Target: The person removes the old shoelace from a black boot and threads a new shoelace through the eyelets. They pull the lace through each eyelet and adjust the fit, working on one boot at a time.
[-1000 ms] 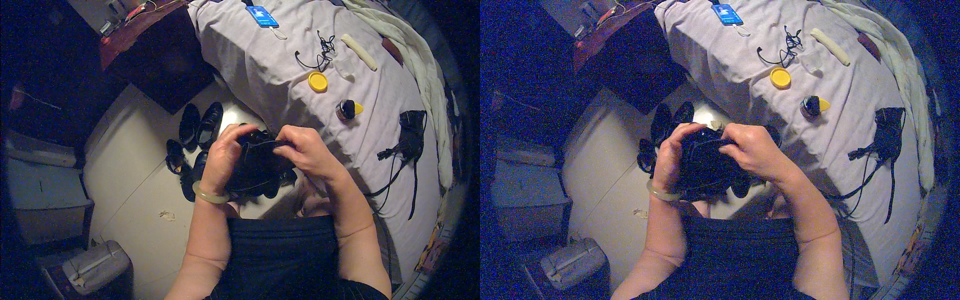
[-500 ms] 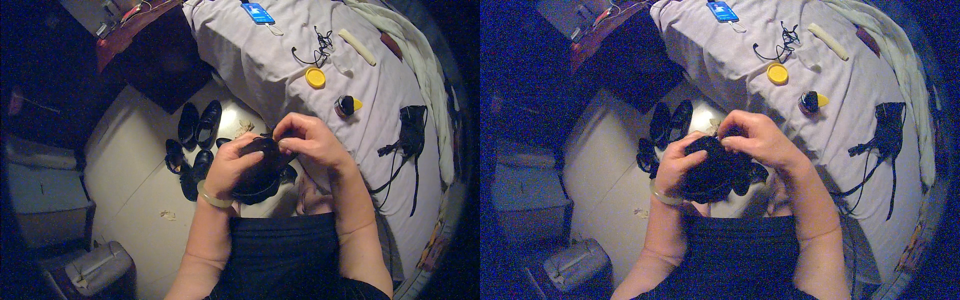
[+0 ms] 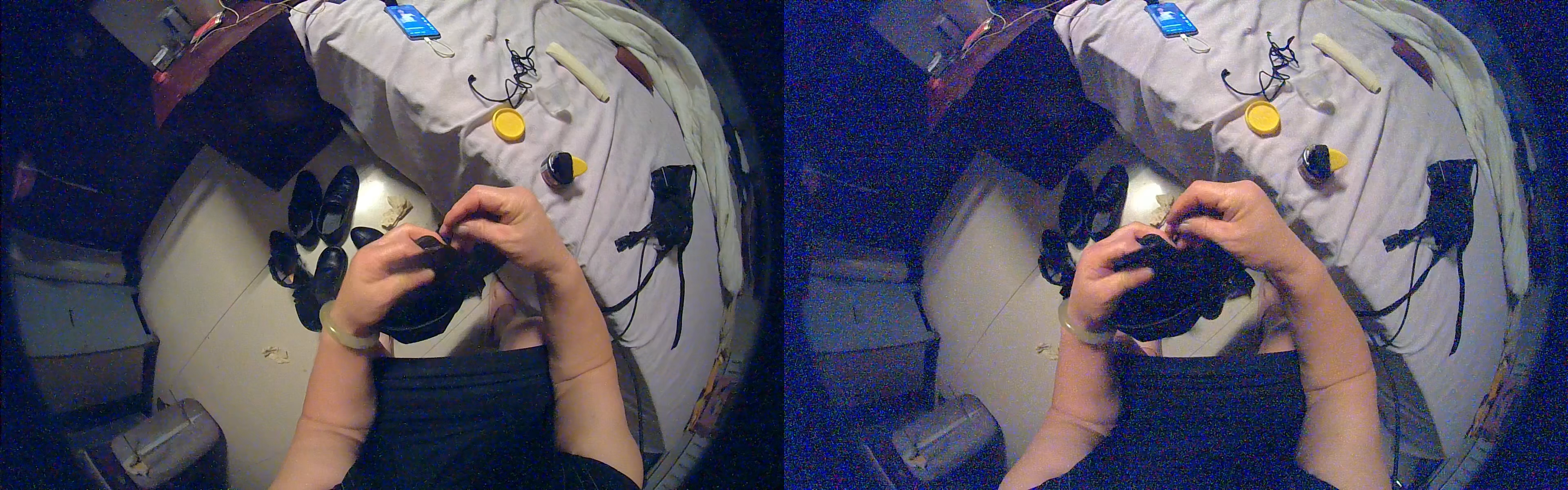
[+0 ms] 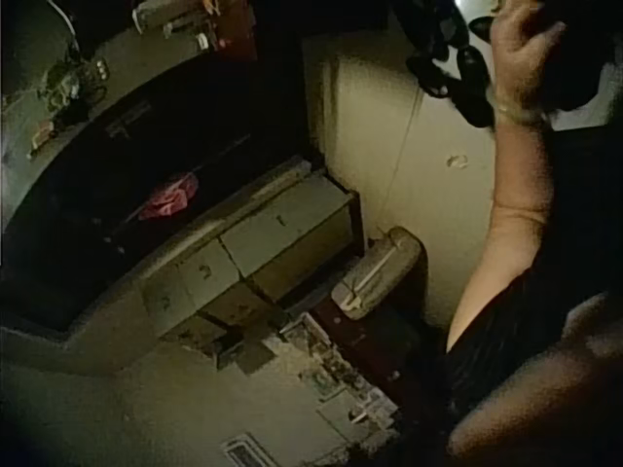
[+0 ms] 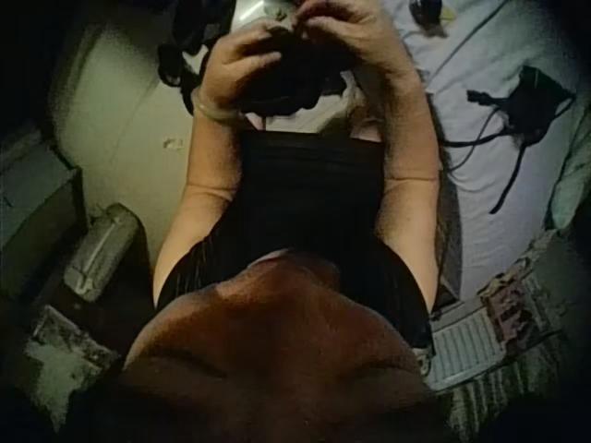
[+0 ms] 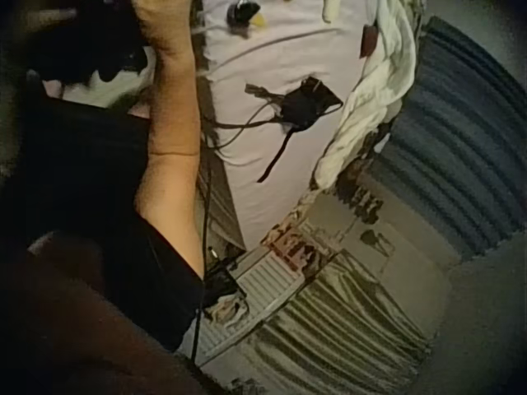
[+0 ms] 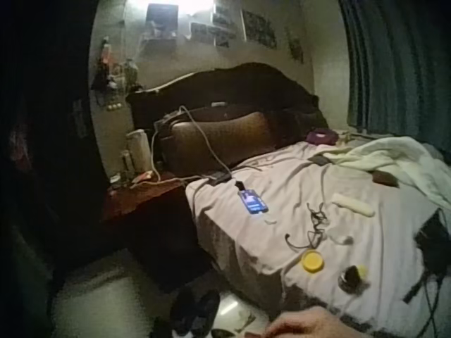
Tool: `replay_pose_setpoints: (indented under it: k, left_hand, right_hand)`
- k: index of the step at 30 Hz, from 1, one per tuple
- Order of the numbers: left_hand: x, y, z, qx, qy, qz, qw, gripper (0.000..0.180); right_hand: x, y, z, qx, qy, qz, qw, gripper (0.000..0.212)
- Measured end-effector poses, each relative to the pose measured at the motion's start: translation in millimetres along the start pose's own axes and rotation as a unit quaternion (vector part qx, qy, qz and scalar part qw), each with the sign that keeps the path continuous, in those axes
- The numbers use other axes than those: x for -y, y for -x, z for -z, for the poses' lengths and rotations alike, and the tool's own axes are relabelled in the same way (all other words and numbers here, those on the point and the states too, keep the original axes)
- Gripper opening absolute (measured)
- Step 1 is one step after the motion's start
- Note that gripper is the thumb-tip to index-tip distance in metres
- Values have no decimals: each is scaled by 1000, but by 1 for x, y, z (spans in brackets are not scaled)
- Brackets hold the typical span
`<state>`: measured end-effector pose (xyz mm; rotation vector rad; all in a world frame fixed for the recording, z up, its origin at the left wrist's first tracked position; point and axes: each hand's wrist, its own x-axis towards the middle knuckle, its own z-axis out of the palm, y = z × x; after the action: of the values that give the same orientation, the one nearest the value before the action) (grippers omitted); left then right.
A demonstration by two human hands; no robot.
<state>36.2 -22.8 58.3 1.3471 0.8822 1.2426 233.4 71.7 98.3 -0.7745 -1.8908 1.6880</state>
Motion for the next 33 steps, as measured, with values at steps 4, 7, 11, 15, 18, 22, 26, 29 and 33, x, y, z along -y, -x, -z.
replay_pose_setpoints:
  k: [4, 7, 11, 15, 18, 22, 26, 29, 33]
  left_hand:
    - [-13, 0, -17, -55, -307, -157, 937, 14]
    - [-15, 4, -21, -90, -353, -196, 910, 19]
    - [-24, 9, -25, -107, -383, -239, 886, 21]
    - [-29, 9, -23, -83, -418, -291, 856, 21]
    - [-31, 11, -26, -73, -423, -300, 852, 21]
    - [-31, 9, -30, -60, -421, -298, 855, 23]
    - [-33, 10, -32, -54, -432, -295, 851, 23]
    - [-29, 9, -31, -57, -433, -303, 847, 23]
    - [-30, 9, -30, -55, -432, -300, 849, 23]
  right_hand:
    - [-2, -1, 2, -1, 75, 50, 996, 8]
    - [-5, -1, 5, 9, 103, 94, 990, 9]
    - [0, 3, 3, 23, 27, 72, 997, 13]
    - [10, 8, 3, 21, 9, 16, 1000, 11]
    - [10, 11, 10, 57, 56, 65, 995, 10]
    - [3, 9, 17, 84, 110, 163, 977, 10]
    - [8, 10, 18, 107, 92, 179, 974, 9]
    - [10, 9, 18, 123, 98, 181, 971, 11]
    - [10, 10, 16, 104, 115, 175, 972, 12]
